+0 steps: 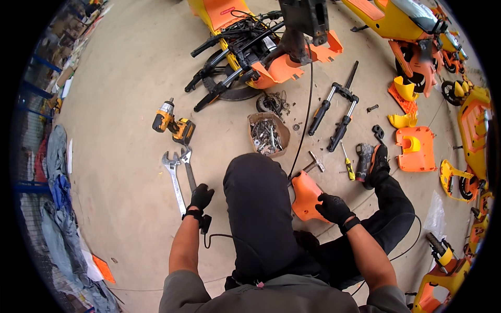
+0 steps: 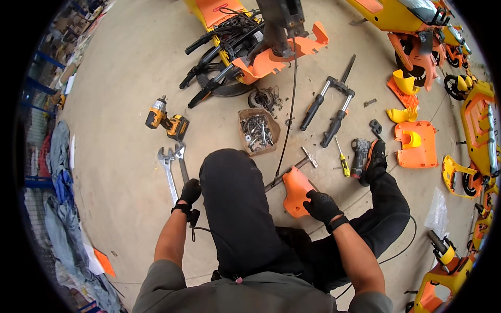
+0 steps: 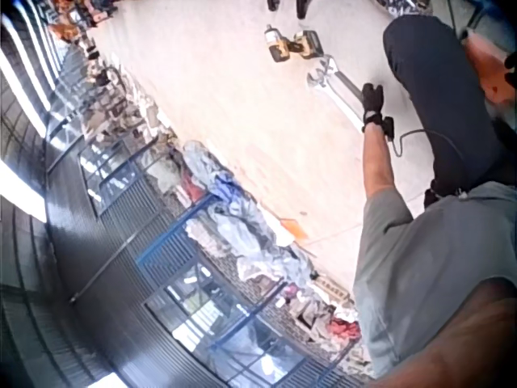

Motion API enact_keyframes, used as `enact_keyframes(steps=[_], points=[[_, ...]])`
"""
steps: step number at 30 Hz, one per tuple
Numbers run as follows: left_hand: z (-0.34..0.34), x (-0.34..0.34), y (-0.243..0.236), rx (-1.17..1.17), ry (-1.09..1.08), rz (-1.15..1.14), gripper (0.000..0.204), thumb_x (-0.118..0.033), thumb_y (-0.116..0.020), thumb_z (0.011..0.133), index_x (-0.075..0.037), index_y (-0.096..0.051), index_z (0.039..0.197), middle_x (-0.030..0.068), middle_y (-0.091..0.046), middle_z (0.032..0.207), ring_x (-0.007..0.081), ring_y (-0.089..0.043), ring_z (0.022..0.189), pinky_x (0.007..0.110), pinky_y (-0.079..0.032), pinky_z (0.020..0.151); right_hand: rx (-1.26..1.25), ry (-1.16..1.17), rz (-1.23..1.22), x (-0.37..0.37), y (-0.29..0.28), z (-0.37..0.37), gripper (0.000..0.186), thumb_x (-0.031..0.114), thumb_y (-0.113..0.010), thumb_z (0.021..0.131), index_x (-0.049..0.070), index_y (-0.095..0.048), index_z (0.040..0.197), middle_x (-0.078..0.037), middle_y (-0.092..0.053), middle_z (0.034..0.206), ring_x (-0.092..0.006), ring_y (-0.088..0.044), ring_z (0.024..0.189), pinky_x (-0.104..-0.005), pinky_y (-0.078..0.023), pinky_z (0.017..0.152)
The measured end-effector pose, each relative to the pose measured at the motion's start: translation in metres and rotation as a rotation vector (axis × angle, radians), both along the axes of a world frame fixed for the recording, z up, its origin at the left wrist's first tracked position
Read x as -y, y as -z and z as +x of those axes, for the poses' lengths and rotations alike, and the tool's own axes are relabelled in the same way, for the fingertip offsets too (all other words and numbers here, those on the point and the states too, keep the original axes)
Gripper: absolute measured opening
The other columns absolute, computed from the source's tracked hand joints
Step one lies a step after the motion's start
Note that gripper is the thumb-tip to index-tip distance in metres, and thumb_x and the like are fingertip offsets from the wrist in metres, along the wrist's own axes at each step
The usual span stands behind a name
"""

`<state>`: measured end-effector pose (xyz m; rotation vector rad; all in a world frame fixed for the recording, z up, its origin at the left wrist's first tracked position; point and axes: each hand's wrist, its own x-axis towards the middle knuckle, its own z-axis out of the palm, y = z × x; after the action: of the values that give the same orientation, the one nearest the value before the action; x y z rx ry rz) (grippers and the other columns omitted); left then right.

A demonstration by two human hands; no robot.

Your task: The person picks up and examines an orange motorcycle panel, then sorts through a cardboard box of bolts and metal pins by hand before selecting a pin and inserting it into an impact driver.

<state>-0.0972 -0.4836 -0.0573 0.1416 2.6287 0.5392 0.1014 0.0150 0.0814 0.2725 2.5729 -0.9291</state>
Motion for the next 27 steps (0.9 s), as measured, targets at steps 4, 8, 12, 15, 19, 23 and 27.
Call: enact_keyframes(steps=[4, 8, 12, 15, 19, 23, 27], points=[[-0.007, -0.023, -0.034, -0.113, 0.003, 0.205, 0.039, -0.031, -0.069, 0.082, 0.002, -0.065, 0.102, 0.0227, -0.069, 0.093, 0.0389, -0.067, 0.09, 0.044, -0.053, 0.079, -0.13, -0.051, 0.005, -0.004, 0.003, 0.002, 0.034, 0.025, -0.07, 0.082, 0.002, -0.064, 0.106, -0.019, -0.069, 0.08, -0.0354, -0.069, 0.077, -0.0434, -0.054, 0.071], [-0.033, -0.028, -0.09, -0.283, 0.116, 0.284, 0.031, -0.024, -0.068, 0.085, 0.001, -0.064, 0.102, 0.0212, -0.069, 0.089, 0.0354, -0.068, 0.084, 0.042, -0.053, 0.074, -0.175, -0.038, -0.08, 0.005, -0.003, -0.001, 0.026, 0.024, -0.068, 0.082, 0.005, -0.061, 0.099, -0.02, -0.066, 0.081, -0.0384, -0.065, 0.077, -0.0473, -0.052, 0.069], [-0.06, -0.062, -0.148, -0.424, 0.188, 0.366, 0.026, -0.018, -0.065, 0.087, 0.002, -0.064, 0.105, 0.0187, -0.07, 0.091, 0.029, -0.069, 0.085, 0.037, -0.052, 0.076, -0.287, -0.052, -0.096, 0.001, -0.005, 0.001, 0.025, 0.024, -0.068, 0.081, 0.005, -0.06, 0.096, -0.019, -0.065, 0.078, -0.0386, -0.064, 0.074, -0.0469, -0.051, 0.068], [-0.064, -0.097, -0.214, -0.45, 0.095, 0.426, 0.024, -0.016, -0.064, 0.089, 0.002, -0.064, 0.105, 0.0178, -0.069, 0.089, 0.0266, -0.068, 0.082, 0.036, -0.052, 0.074, -0.372, -0.06, -0.1, 0.003, 0.0, 0.0, 0.025, 0.024, -0.069, 0.08, 0.005, -0.059, 0.093, -0.019, -0.063, 0.076, -0.0391, -0.063, 0.074, -0.0469, -0.051, 0.068], [-0.063, -0.135, -0.289, -0.386, 0.081, 0.539, 0.024, -0.018, -0.064, 0.092, 0.002, -0.066, 0.105, 0.0076, -0.068, 0.089, 0.0132, -0.062, 0.079, 0.029, -0.05, 0.074, -0.402, -0.065, -0.097, 0.006, -0.004, -0.004, 0.025, 0.025, -0.068, 0.081, 0.004, -0.057, 0.09, -0.019, -0.062, 0.075, -0.0393, -0.062, 0.075, -0.0473, -0.049, 0.068], [-0.073, -0.16, -0.347, -0.346, 0.198, 0.617, 0.026, -0.014, -0.059, 0.096, 0.004, -0.062, 0.115, 0.0055, -0.067, 0.1, 0.0114, -0.061, 0.088, 0.027, -0.05, 0.08, -0.448, -0.069, -0.117, 0.007, -0.011, -0.004, 0.025, 0.024, -0.067, 0.081, 0.004, -0.056, 0.09, -0.02, -0.062, 0.076, -0.0401, -0.062, 0.074, -0.0478, -0.049, 0.067], [-0.049, -0.214, -0.405, -0.249, 0.279, 0.668, 0.029, -0.014, -0.06, 0.096, 0.004, -0.061, 0.119, 0.007, -0.067, 0.103, 0.012, -0.062, 0.094, 0.027, -0.049, 0.083, -0.459, -0.071, -0.106, 0.004, -0.012, -0.003, 0.025, 0.024, -0.067, 0.081, 0.004, -0.054, 0.09, -0.021, -0.061, 0.076, -0.0413, -0.061, 0.074, -0.0488, -0.048, 0.066]])
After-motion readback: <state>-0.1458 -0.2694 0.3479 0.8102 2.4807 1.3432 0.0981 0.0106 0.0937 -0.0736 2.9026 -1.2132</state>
